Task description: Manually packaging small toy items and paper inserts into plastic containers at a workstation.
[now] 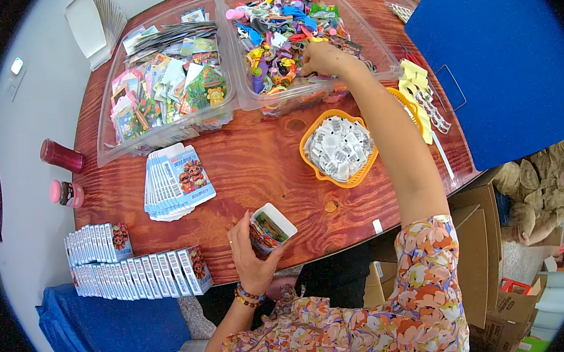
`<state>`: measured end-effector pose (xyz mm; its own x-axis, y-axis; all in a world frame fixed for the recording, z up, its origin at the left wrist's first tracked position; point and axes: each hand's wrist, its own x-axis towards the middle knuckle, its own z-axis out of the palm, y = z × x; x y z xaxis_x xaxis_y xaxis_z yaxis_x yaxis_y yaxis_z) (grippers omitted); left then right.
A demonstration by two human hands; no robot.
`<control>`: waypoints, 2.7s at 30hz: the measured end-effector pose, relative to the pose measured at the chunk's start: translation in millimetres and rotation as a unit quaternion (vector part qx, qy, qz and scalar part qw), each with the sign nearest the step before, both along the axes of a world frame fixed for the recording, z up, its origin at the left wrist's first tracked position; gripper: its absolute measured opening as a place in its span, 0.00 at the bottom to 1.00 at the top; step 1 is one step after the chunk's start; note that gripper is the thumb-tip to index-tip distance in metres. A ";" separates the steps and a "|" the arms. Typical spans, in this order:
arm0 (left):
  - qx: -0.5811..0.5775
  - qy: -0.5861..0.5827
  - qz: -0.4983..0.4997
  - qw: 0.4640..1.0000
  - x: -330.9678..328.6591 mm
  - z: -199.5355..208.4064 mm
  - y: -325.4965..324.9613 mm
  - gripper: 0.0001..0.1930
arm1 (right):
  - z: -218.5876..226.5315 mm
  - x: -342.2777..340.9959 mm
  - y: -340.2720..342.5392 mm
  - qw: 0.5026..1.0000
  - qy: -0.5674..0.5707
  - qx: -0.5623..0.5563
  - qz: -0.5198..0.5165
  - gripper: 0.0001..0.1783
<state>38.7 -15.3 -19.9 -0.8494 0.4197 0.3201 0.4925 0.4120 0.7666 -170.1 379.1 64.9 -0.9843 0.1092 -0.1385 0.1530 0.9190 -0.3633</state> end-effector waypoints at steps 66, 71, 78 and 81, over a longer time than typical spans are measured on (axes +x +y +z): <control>-0.013 0.050 0.033 0.998 4.7 -10.4 10.3 0.44 | -23.6 195.9 -48.0 0.980 -0.006 -0.177 -0.089 0.12; -0.015 0.061 0.033 0.997 4.5 -10.0 10.7 0.44 | -28.9 194.7 -50.3 0.999 0.028 -0.005 -0.040 0.10; -0.013 0.039 0.027 0.999 4.1 -7.1 10.7 0.42 | -16.6 200.5 -34.6 0.956 0.016 -0.260 -0.134 0.07; -0.013 0.038 0.023 0.999 4.1 -6.3 10.1 0.42 | -25.0 203.2 -30.5 0.944 0.043 -0.300 -0.130 0.09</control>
